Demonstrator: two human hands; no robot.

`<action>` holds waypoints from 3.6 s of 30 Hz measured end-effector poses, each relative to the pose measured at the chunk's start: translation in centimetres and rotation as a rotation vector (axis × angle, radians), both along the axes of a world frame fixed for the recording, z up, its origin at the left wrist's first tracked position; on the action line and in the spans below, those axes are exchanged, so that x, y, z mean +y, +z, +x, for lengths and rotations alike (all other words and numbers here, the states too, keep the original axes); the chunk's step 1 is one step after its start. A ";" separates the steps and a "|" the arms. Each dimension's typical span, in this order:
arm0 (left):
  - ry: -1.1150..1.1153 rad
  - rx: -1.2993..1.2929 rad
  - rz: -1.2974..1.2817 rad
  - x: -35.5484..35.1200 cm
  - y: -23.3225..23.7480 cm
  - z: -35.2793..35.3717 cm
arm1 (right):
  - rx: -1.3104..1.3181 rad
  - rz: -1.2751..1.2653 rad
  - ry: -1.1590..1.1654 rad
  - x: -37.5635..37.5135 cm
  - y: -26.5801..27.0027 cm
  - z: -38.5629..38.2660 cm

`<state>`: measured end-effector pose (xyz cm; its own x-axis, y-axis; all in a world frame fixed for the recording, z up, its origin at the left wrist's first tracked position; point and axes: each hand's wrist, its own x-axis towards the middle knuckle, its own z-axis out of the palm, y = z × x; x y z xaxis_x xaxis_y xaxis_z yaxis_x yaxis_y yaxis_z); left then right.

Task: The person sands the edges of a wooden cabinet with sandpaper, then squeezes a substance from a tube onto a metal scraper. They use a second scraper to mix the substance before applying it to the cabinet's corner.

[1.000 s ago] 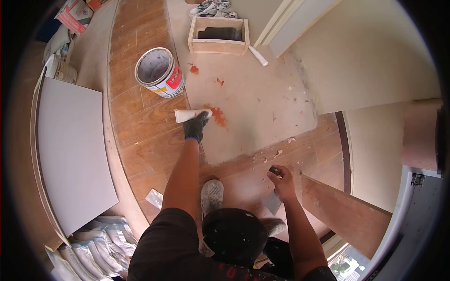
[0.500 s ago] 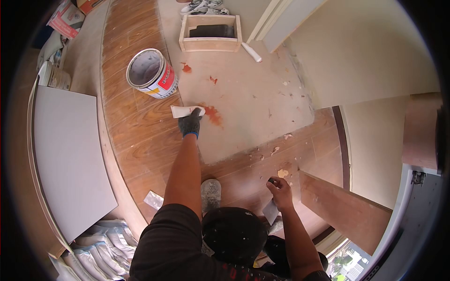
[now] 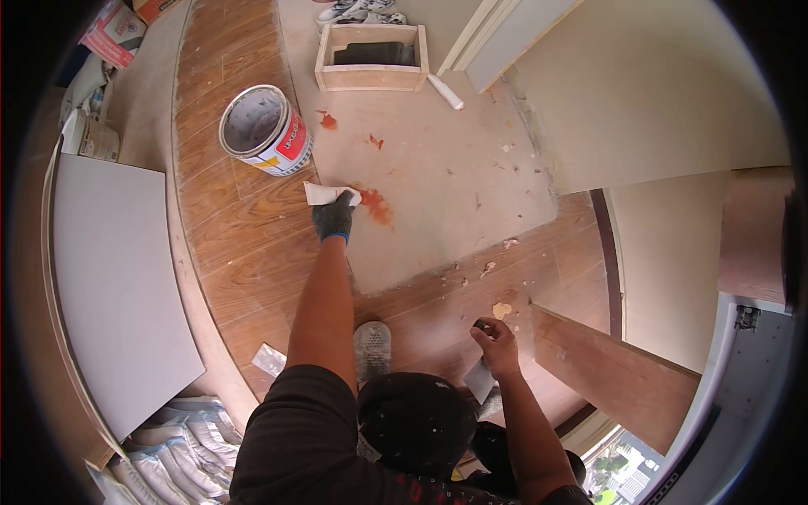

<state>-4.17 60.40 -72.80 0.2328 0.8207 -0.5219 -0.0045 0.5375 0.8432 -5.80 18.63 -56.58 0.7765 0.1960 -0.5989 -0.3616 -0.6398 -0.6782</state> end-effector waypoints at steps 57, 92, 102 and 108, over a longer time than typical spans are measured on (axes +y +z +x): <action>-0.903 -0.989 0.123 -23.9 50.0 -25.6 | -0.613 0.522 0.350 -1.6 37.7 -17.2; -0.816 -1.030 0.082 -22.6 49.1 -24.9 | -0.547 0.559 0.255 1.6 37.0 -17.1; -0.816 -1.094 0.206 -21.8 47.3 -24.1 | 0.019 0.680 0.267 0.9 38.0 -15.7; -0.753 -1.021 -0.033 -21.6 47.7 -24.1 | -0.648 0.377 0.378 2.3 38.5 -16.8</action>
